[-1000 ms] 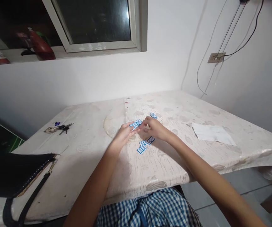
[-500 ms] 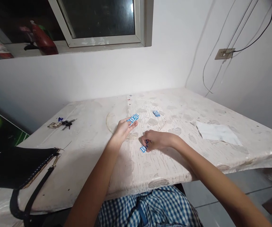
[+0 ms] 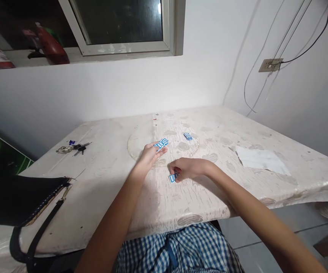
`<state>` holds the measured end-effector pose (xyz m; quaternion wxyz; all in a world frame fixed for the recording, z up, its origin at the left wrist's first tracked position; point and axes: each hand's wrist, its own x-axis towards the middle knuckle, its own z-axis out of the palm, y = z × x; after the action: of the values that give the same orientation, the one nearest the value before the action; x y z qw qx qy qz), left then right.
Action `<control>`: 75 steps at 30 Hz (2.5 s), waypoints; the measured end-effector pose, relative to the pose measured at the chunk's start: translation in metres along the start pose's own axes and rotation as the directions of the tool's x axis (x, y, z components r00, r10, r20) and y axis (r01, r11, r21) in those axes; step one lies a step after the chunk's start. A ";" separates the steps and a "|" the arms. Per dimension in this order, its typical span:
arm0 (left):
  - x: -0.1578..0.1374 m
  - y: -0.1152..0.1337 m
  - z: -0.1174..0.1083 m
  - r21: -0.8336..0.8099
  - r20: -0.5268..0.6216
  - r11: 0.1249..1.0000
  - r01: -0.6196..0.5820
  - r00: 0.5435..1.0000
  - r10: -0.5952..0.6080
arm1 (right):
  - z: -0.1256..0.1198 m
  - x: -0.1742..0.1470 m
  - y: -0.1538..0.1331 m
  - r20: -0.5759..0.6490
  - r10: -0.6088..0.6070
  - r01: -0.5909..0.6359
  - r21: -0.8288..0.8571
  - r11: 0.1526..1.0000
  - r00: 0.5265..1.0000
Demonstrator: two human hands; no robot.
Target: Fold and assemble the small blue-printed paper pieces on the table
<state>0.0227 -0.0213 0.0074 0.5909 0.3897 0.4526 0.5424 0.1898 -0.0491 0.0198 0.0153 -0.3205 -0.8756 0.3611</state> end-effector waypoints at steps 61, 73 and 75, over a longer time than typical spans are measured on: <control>-0.001 0.010 0.008 -0.405 0.068 0.875 0.267 0.963 -0.262 | -0.005 -0.004 0.002 -0.134 -0.004 -0.034 -0.279 0.960 0.991; 0.001 0.007 0.002 -0.391 0.097 0.886 0.250 0.968 -0.231 | 0.029 0.001 -0.015 -0.489 0.014 -0.308 -0.528 0.791 0.872; 0.001 0.007 0.002 -0.374 0.100 0.895 0.242 0.970 -0.220 | 0.036 0.003 -0.016 -0.518 -0.055 -0.293 -0.566 0.770 0.854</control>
<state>0.0227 -0.0197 0.0145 0.7281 0.2248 0.3642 0.5354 0.1695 -0.0785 0.0032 0.1132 -0.4471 -0.8860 -0.0478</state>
